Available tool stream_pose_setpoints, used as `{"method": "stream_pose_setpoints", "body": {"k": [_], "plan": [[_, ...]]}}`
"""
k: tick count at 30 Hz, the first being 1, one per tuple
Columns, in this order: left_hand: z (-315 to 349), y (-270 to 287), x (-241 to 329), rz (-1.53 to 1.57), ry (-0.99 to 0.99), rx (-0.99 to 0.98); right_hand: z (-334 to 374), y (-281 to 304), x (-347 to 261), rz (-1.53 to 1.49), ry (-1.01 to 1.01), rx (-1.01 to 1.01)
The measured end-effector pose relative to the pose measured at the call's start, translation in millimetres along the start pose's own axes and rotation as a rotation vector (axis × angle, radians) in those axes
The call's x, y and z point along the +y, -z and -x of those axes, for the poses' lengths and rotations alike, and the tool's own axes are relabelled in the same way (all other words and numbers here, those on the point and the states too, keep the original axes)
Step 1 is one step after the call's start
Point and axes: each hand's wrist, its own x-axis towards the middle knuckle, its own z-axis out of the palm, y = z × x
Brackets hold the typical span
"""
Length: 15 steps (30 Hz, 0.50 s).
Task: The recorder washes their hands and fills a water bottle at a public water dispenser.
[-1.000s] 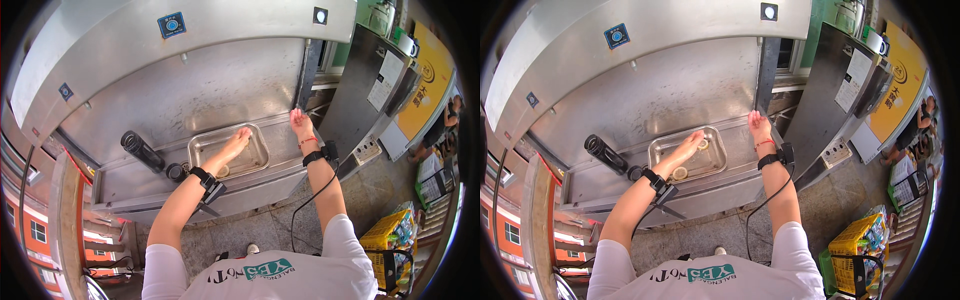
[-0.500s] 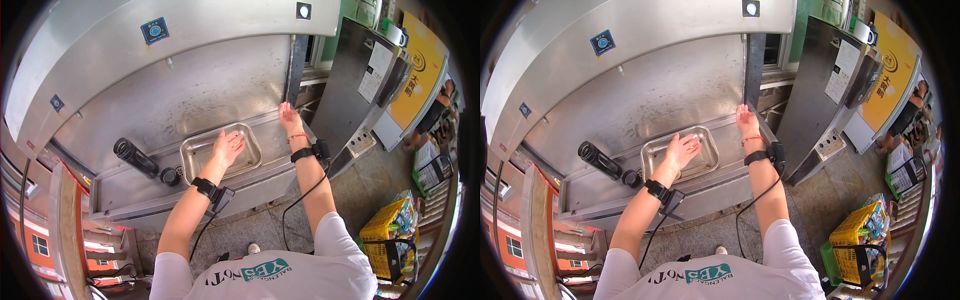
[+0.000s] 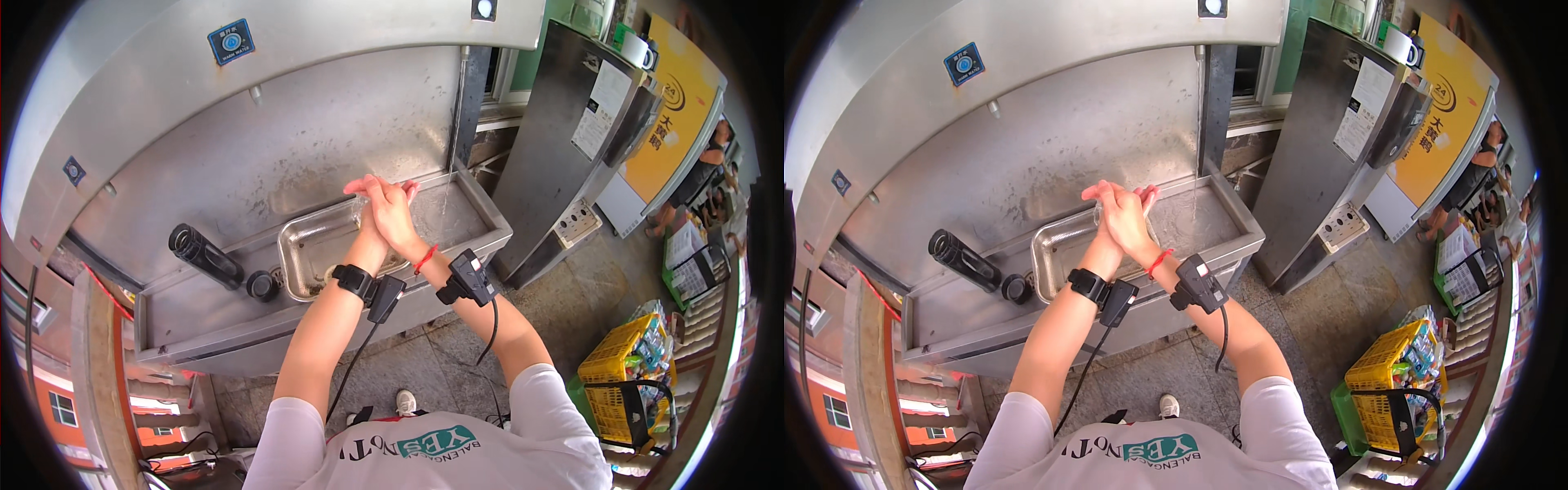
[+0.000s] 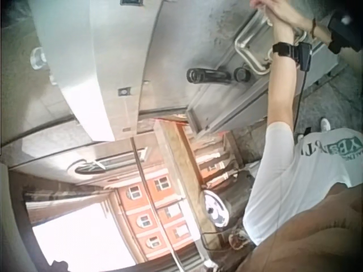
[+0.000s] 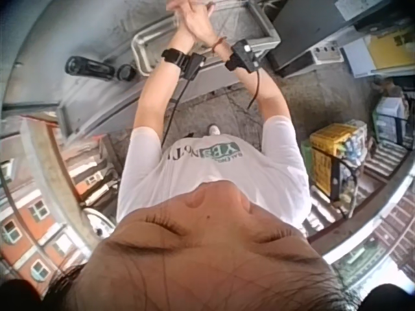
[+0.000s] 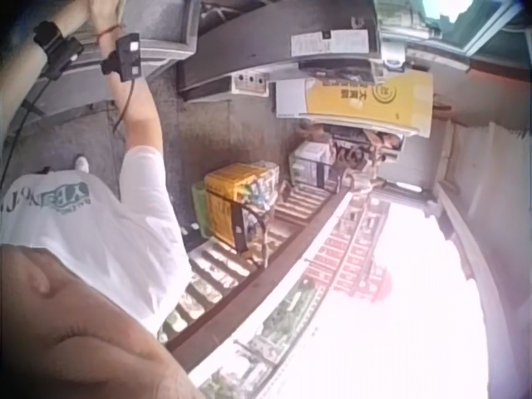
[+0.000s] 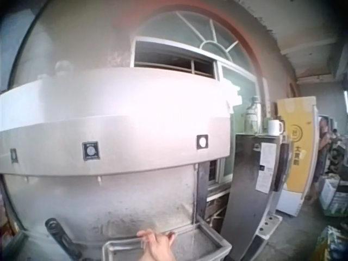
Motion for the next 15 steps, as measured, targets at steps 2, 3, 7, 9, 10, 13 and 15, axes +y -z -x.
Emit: {"method": "stream_pose_setpoints", "body": {"k": [2,3,7,9,10,13,15], "plan": [[11,-5,5,-0.036,0.099,-0.098,10,12,-10,0.801,0.423,-0.248],[20,-9,11,-0.077,0.188,-0.199,13,19,-11,0.8,0.408,-0.25],[50,-27,37,-0.439,0.173,0.017,18,56,-10,1.096,0.488,-0.364],[50,-14,52,-0.378,0.302,-0.088,20,85,1,1.229,0.362,-0.261],[65,-31,58,-0.622,0.31,0.016,22,96,-2,0.938,0.075,-0.288],[85,-16,83,-1.131,0.311,0.07,27,133,-25,1.5,-0.144,-0.623],[81,17,95,-1.671,0.289,-0.033,27,167,-35,1.134,-0.311,-0.464]]}}
